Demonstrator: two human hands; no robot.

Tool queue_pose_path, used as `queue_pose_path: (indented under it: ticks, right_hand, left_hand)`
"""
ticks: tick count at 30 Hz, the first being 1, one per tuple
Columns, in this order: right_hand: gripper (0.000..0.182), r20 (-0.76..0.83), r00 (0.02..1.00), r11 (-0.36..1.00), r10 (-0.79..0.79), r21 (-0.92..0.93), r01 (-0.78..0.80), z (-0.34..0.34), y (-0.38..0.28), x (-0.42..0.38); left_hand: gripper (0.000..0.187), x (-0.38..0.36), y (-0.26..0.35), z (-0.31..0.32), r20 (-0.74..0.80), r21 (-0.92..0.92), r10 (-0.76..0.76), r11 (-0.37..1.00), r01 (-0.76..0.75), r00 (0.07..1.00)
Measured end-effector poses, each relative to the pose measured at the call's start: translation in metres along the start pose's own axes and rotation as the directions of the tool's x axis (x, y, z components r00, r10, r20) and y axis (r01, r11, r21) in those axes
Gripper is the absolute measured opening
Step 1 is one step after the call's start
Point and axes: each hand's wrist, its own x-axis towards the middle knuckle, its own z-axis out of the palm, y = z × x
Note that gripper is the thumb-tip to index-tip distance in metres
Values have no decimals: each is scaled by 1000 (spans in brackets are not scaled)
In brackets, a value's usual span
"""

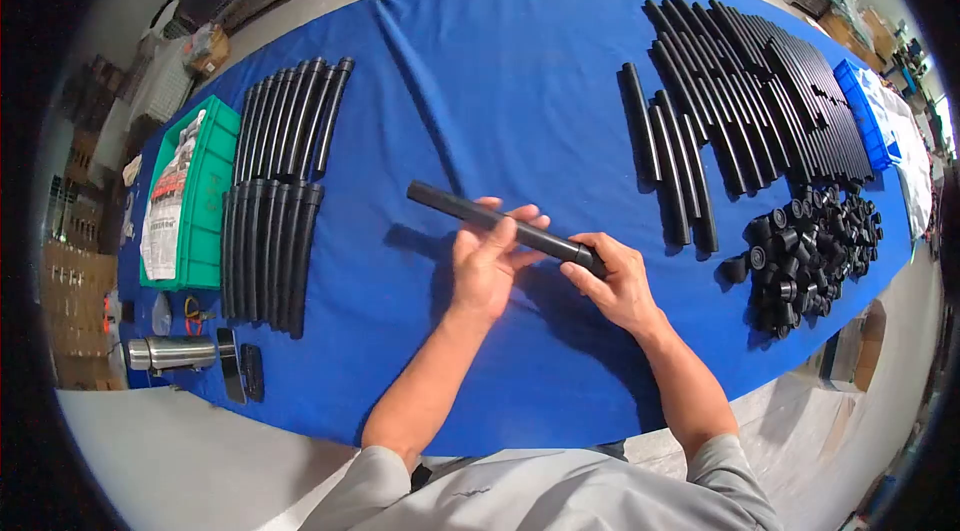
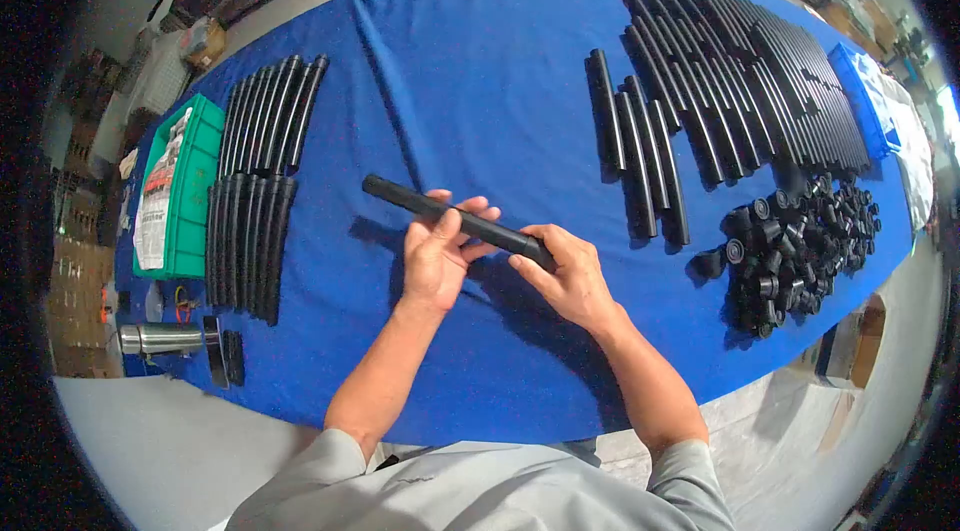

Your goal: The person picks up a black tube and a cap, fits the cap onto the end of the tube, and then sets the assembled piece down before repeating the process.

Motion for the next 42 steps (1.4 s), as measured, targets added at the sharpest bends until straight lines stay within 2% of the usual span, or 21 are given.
queue_pose_path:
  ticks: [2, 8, 11, 14, 16, 22, 25, 28, 32, 34, 37, 40, 41, 42]
  right_hand:
    - [33, -19, 999, 999, -34, 6, 34, 1, 2, 1]
    - [33, -4, 998, 994, 56, 91, -56, 2, -4, 0]
    - [33, -6, 1000, 1000, -22, 9, 22, 1, 1, 1]
    - [31, -4, 1000, 998, -26, -64, 26, 1, -1, 0]
    - [28, -51, 993, 988, -107, -118, 100, 4, -7, 1]
    - [33, -134, 950, 937, -282, -250, 243, 9, -4, 2]
    - [31, -124, 959, 946, -256, -237, 222, 7, -10, 1]
    - [29, -81, 987, 981, -142, -144, 129, 2, -7, 2]
    - [25, -52, 997, 995, 57, 88, -52, 0, -5, 3]
    - [24, 7, 982, 954, 187, 237, -183, 0, -3, 3]
    - [24, 118, 916, 846, 382, 353, -399, -4, -13, 4]
    - [27, 106, 905, 826, 412, 376, -420, -4, -17, 3]
    - [29, -2, 974, 954, 228, 199, -223, -3, -14, 3]
    - [30, -67, 998, 1000, 15, -5, -15, 0, -8, 3]
  left_hand:
    - [24, 1, -2, -10, 15, 6, 9, 1000, -9, 1000]
    - [21, 2, -4, -13, -21, -29, -8, 1000, 7, 1000]
    - [24, 2, -3, -11, -7, -6, -12, 1000, 12, 1000]
    - [27, 3, -4, -13, -18, 21, -7, 1000, 7, 1000]
    - [29, 4, -3, -13, -19, 18, -3, 1000, 3, 1000]
    - [34, 4, -2, -11, 46, 8, -19, 1000, 19, 999]
    - [32, 6, -1, -11, 85, -13, -43, 999, 44, 995]
    - [29, 6, -1, -14, 102, -20, -36, 999, 38, 994]
    - [27, 5, -5, -12, 91, -15, -14, 1000, 15, 996]
    - [27, 5, -5, -12, 92, -15, -8, 1000, 9, 996]
    - [27, 5, -5, -12, 95, -9, -6, 1000, 7, 995]
    - [29, 5, -6, -11, 86, -19, -15, 1000, 17, 996]
    - [29, 5, -7, -11, 77, -24, -13, 1000, 15, 997]
    - [30, 4, -7, -11, 65, -28, -8, 1000, 10, 998]
